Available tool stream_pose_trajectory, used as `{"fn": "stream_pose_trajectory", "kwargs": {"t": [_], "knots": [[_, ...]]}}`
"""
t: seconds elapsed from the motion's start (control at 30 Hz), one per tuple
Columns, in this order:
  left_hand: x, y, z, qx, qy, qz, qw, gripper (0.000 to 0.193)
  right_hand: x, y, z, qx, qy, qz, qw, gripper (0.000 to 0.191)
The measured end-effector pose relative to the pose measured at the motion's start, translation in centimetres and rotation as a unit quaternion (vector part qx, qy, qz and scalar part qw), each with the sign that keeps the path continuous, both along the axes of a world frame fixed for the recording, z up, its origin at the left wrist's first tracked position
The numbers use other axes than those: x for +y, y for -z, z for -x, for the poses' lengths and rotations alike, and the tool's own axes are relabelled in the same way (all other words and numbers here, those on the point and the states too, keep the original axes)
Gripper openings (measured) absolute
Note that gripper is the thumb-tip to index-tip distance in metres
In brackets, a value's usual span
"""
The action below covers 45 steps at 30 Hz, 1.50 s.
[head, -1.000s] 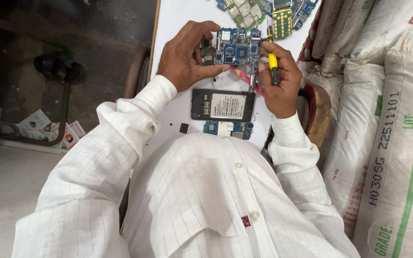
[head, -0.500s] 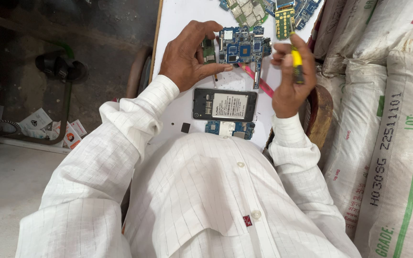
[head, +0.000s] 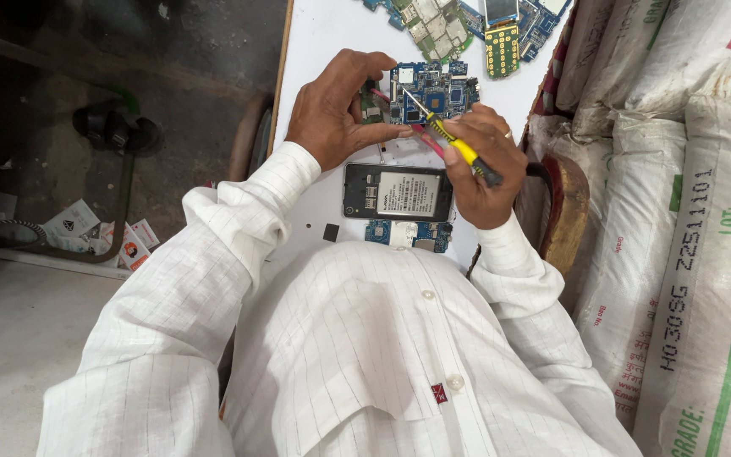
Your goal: The person sits at a work board covered with disassembled phone parts and repairs a phone motherboard. They hold the board steady with one hand while using a yellow-handled screwdriver to unscrew and pry components, and use a pink brush to clean or reposition parts on the board, working on the board throughout the clip.
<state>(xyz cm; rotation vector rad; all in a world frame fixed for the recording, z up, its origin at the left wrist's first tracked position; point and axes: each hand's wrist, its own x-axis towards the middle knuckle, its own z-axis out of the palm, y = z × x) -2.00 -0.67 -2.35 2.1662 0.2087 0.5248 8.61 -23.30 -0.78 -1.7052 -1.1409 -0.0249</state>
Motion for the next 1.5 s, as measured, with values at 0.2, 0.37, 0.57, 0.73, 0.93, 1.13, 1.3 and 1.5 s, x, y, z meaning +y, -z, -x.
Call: {"fn": "stream_pose_trajectory", "kwargs": {"t": [0.2, 0.37, 0.57, 0.73, 0.93, 1.13, 1.3, 1.5], "knots": [[0.0, 0.1, 0.0, -0.031, 0.008, -0.012, 0.999, 0.076, 0.7, -1.4, 0.3, 0.012, -0.008, 0.032, 0.999, 0.023], [0.0, 0.0, 0.1, -0.011, 0.004, -0.004, 1.000, 0.076, 0.7, -1.8, 0.3, -0.008, -0.026, 0.044, 0.999, 0.020], [0.0, 0.1, -0.1, -0.019, 0.002, -0.006, 1.000, 0.077, 0.2, -1.1, -0.2, 0.028, -0.039, 0.022, 0.999, 0.019], [0.0, 0.3, 0.0, -0.012, 0.002, -0.002, 1.000, 0.076, -0.1, 0.1, -0.8, 0.064, 0.033, -0.056, 0.996, 0.020], [0.1, 0.3, -0.2, 0.002, -0.004, 0.001, 1.000, 0.077, -1.2, 0.5, -2.2, 0.081, 0.079, -0.068, 0.991, 0.017], [0.0, 0.2, -0.2, -0.014, -0.006, -0.009, 1.000, 0.076, -1.1, 0.9, -2.1, 0.071, 0.080, -0.047, 0.993, 0.017], [0.1, 0.1, -0.3, -0.009, -0.005, 0.009, 1.000, 0.075, -1.0, 0.9, -2.5, 0.063, 0.118, -0.060, 0.989, 0.017], [-0.1, 0.0, -0.4, -0.008, -0.013, 0.021, 1.000, 0.077, -0.9, 1.3, -2.5, 0.141, 0.096, -0.113, 0.979, 0.022]]}}
